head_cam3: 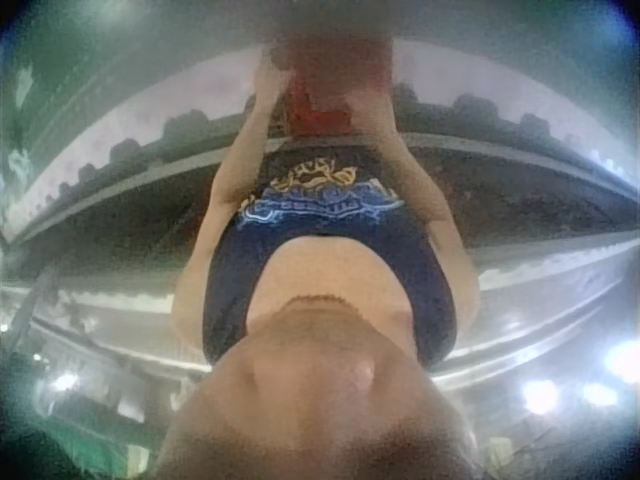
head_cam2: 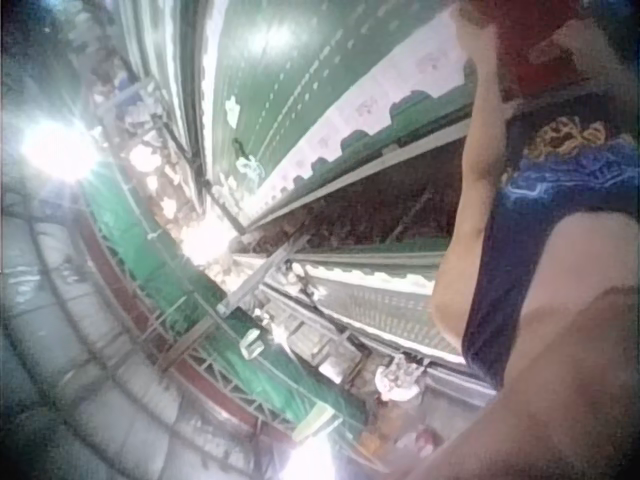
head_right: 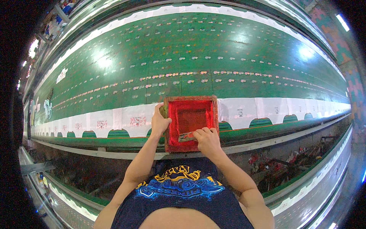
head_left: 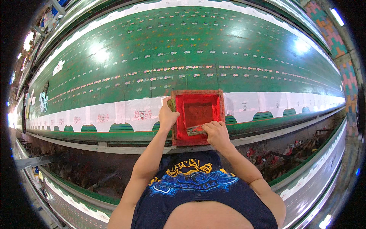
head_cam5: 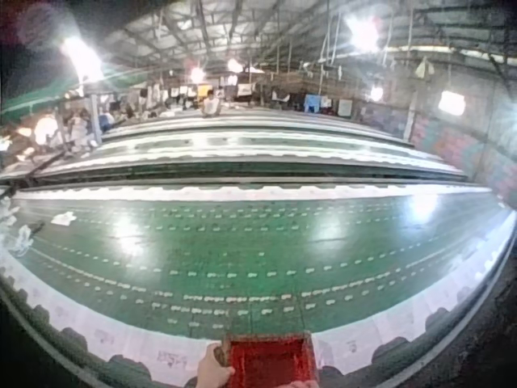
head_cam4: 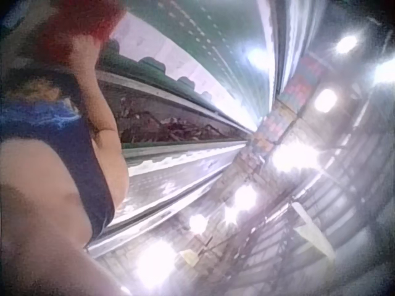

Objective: The person holds a red screen-printing frame and uses a squeegee to pull red ink across the mesh onto white fabric pieces laid out on a green workbench. The person repeatedly repositions the frame and repeats the squeegee strokes along the bench.

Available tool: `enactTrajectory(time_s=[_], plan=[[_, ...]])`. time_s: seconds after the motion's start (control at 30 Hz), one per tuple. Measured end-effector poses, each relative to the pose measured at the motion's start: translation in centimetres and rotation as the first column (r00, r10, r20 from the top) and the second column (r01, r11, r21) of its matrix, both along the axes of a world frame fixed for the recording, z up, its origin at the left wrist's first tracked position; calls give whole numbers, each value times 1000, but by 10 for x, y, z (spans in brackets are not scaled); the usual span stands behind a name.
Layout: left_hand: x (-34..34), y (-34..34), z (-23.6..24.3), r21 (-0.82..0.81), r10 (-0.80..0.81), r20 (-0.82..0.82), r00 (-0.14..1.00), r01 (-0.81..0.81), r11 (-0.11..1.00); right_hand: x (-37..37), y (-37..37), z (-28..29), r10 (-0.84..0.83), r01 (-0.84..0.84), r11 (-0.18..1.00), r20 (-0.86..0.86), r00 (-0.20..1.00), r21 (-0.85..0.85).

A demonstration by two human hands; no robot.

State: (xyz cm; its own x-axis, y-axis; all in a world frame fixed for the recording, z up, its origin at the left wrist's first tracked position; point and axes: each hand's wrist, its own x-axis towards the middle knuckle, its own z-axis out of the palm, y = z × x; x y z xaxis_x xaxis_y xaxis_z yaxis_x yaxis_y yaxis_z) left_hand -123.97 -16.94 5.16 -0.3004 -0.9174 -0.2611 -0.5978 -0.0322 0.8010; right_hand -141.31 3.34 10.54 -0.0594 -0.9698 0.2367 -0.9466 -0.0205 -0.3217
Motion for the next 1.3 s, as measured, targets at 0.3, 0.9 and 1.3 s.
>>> enactTrajectory(time_s=[0.3, 0.9, 1.3], plan=[[2, 0, 2, 15, -25, -175, 984, 28, 1000, -43, -103, -7, -131, 121, 984, -66, 989, -132], [-41, 26, 31, -28, 32, -157, 987, -37, 999, -32, 31, 14, -86, 87, 996, -44, 995, 5], [-230, 125, 13, -41, 25, -171, 985, -32, 999, -212, 130, 24, -107, 109, 992, -26, 994, 67]])
